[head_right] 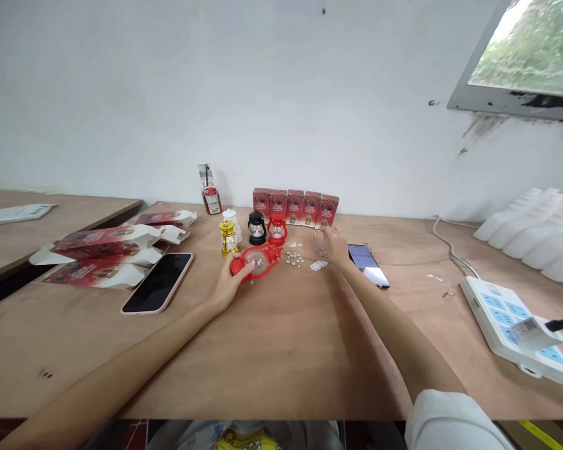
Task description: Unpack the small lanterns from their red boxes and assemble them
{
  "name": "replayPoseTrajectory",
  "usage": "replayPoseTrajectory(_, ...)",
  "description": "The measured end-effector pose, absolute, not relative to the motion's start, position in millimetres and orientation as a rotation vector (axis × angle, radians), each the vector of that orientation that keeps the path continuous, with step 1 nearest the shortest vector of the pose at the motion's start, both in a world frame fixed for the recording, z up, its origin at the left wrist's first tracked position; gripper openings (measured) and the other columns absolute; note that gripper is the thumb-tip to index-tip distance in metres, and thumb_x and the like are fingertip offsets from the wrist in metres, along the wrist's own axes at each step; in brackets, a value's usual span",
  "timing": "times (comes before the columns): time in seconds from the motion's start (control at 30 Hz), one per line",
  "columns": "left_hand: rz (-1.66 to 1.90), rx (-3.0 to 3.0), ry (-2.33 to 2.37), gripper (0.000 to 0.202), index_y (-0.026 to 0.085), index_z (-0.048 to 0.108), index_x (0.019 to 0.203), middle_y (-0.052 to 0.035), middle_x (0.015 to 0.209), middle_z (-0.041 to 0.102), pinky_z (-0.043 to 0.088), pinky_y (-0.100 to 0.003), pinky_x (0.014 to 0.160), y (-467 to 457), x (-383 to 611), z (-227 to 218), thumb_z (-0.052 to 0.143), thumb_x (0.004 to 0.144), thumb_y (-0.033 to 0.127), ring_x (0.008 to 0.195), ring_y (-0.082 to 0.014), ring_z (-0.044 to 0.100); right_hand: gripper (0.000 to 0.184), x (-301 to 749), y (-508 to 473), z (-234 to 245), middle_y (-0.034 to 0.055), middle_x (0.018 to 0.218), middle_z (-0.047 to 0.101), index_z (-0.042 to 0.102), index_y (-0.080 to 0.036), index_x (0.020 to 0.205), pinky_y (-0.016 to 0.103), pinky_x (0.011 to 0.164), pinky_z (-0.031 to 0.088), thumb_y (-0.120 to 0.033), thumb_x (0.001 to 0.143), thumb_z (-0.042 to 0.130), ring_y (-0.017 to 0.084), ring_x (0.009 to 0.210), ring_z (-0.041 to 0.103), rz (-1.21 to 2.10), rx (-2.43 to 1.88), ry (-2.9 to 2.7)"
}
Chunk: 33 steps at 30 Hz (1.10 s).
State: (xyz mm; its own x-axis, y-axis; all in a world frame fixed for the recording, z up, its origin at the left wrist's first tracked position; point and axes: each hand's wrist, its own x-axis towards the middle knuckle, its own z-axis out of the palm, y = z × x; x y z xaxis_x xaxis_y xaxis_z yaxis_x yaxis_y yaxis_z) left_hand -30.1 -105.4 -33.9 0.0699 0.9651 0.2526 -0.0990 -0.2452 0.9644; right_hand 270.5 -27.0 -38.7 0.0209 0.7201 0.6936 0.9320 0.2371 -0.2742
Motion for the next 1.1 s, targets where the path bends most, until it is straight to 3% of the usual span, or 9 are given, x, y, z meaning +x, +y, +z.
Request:
replayPoseTrajectory(0.2, 1.539, 1.902, 1.131, 0.051, 0.019, 0.042, 0.097, -0.0036, 0.095, 0.054, 0.050, -0.034, 0.074, -112, -35, -32, 0.075, 0.062, 0.036, 0.082, -0.0172, 0.058, 0.020, 266, -45, -46, 0.0094, 0.086, 0.067, 0.064, -0.019, 0.084, 0.036, 0.079, 0.043, -0.016, 0.084, 0.044, 0.026, 0.090, 0.057, -0.356, -1.531, -1.900)
replayPoseTrajectory(0.37, 1.716, 2.299, 1.048, 0.047, 0.019, 0.042, 0.101, -0.0053, 0.098, 0.053, 0.050, -0.035, 0.078, -112, -37, -24, 0.072, 0.067, 0.033, 0.089, -0.0194, 0.058, 0.024, 234, -74, -36, 0.0123, 0.104, 0.063, 0.059, -0.017, 0.101, 0.042, 0.089, 0.042, -0.016, 0.082, 0.045, 0.028, 0.104, 0.053, -0.336, -1.480, -1.854)
replayPoseTrajectory(0.47, 1.655, 2.476, 1.021, 0.038, 0.019, 0.045, 0.104, -0.0065, 0.101, 0.053, 0.050, -0.034, 0.081, -113, -38, -21, 0.066, 0.072, 0.023, 0.096, -0.0199, 0.057, 0.025, 192, -107, -28, 0.0107, 0.107, 0.059, 0.054, -0.018, 0.108, 0.040, 0.088, 0.044, -0.017, 0.085, 0.045, 0.023, 0.102, 0.055, -0.208, -1.246, -1.743)
replayPoseTrajectory(0.63, 1.532, 2.679, 1.127, 0.044, 0.017, 0.046, 0.114, -0.0103, 0.107, 0.058, 0.048, -0.034, 0.081, -118, -39, -25, 0.055, 0.072, 0.009, 0.097, -0.0223, 0.057, 0.015, 135, -157, -28, 0.0073, 0.102, 0.059, 0.058, -0.023, 0.100, 0.038, 0.087, 0.045, -0.020, 0.087, 0.051, 0.020, 0.099, 0.057, -0.158, -0.928, -1.769)
replayPoseTrajectory(0.9, 1.366, 3.081, 1.132, 0.030, 0.014, 0.055, 0.108, -0.0118, 0.100, 0.066, 0.039, -0.031, 0.072, -129, -33, -29, 0.040, 0.083, 0.008, 0.091, -0.0210, 0.058, 0.009, 127, -161, -40, 0.0055, 0.090, 0.061, 0.066, -0.028, 0.089, 0.040, 0.079, 0.046, -0.031, 0.083, 0.061, 0.021, 0.086, 0.058, -0.033, -0.982, -1.746)
replayPoseTrajectory(1.1, 1.411, 3.033, 1.272, 0.027, 0.021, 0.061, 0.105, -0.0070, 0.093, 0.067, 0.028, -0.036, 0.071, -133, -34, -28, 0.047, 0.084, 0.011, 0.082, -0.0201, 0.054, 0.008, 127, -159, -37, 0.0041, 0.086, 0.060, 0.063, -0.025, 0.081, 0.037, 0.080, 0.047, -0.030, 0.085, 0.058, 0.020, 0.085, 0.059, 0.110, -1.005, -1.622)
